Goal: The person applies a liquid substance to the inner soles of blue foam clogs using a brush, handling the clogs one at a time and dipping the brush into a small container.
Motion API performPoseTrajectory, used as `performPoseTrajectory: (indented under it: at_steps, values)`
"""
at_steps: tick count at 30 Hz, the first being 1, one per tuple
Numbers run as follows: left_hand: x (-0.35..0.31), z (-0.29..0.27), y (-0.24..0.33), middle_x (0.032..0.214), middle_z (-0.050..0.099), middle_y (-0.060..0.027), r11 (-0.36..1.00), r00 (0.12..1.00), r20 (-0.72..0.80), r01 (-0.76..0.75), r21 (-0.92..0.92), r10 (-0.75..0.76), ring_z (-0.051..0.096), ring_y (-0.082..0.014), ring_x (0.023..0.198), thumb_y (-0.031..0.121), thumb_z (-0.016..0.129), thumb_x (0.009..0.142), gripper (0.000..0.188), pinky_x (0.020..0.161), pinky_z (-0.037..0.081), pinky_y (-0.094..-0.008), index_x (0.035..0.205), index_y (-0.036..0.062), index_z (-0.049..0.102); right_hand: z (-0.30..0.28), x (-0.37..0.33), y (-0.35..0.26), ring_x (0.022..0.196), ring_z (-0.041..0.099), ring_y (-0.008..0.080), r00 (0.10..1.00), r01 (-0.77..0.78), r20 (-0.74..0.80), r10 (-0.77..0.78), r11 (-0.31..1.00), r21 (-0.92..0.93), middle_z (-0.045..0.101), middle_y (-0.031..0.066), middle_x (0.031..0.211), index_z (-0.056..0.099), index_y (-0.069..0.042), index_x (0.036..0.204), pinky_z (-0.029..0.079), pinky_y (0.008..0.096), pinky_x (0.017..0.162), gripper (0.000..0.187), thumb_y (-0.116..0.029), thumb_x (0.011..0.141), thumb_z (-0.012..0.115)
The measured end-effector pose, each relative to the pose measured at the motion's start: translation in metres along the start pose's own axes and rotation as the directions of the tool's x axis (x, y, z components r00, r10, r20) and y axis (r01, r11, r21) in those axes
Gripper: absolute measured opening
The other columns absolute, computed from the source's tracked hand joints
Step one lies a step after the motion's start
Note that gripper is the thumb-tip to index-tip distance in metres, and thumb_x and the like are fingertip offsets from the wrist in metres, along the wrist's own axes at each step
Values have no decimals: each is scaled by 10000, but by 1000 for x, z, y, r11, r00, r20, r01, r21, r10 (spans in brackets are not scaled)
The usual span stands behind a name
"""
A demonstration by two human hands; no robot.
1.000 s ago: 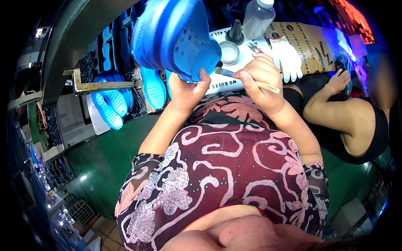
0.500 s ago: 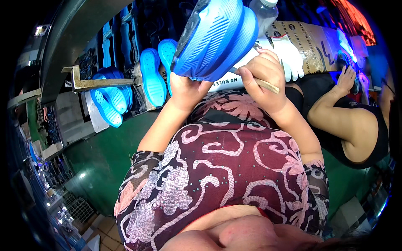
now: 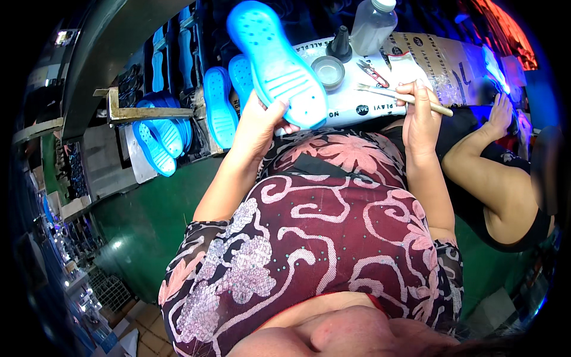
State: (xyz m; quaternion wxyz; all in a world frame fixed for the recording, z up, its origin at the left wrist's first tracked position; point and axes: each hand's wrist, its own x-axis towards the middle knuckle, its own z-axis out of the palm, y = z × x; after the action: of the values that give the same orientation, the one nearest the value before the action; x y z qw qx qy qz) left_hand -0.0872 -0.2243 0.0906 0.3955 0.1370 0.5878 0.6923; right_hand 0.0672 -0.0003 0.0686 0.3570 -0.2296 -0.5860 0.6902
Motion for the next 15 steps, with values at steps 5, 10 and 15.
performPoseTrajectory:
  at_steps: [5, 10, 15]
  values:
    - [6, 0, -1, 859, 612, -92, 917, 981, -49, 154, -368, -185, 580, -152, 582, 102, 569, 820, 273, 485, 483, -230, 1065, 6, 498, 2, -1, 3, 691, 493, 137, 1000, -14, 3, 14, 999, 32, 582, 110, 826, 617, 36, 776, 397, 267, 686, 347, -214, 953, 453]
    - [11, -11, -7, 773, 606, -82, 786, 935, -62, 256, -563, -349, 555, -164, 534, 89, 606, 803, 180, 470, 469, -222, 948, 23, 522, -4, -3, 6, 694, 497, 137, 1000, -26, 7, 25, 998, 57, 590, 114, 835, 616, 36, 787, 400, 263, 684, 331, -205, 952, 461]
    - [17, -10, 0, 756, 584, -71, 737, 927, 20, 311, -600, -374, 518, -164, 529, 85, 609, 798, 170, 493, 471, -225, 931, 36, 514, -6, -4, 8, 676, 496, 133, 999, -37, -18, 38, 999, 27, 591, 104, 807, 611, 32, 779, 404, 258, 668, 325, -200, 950, 461]
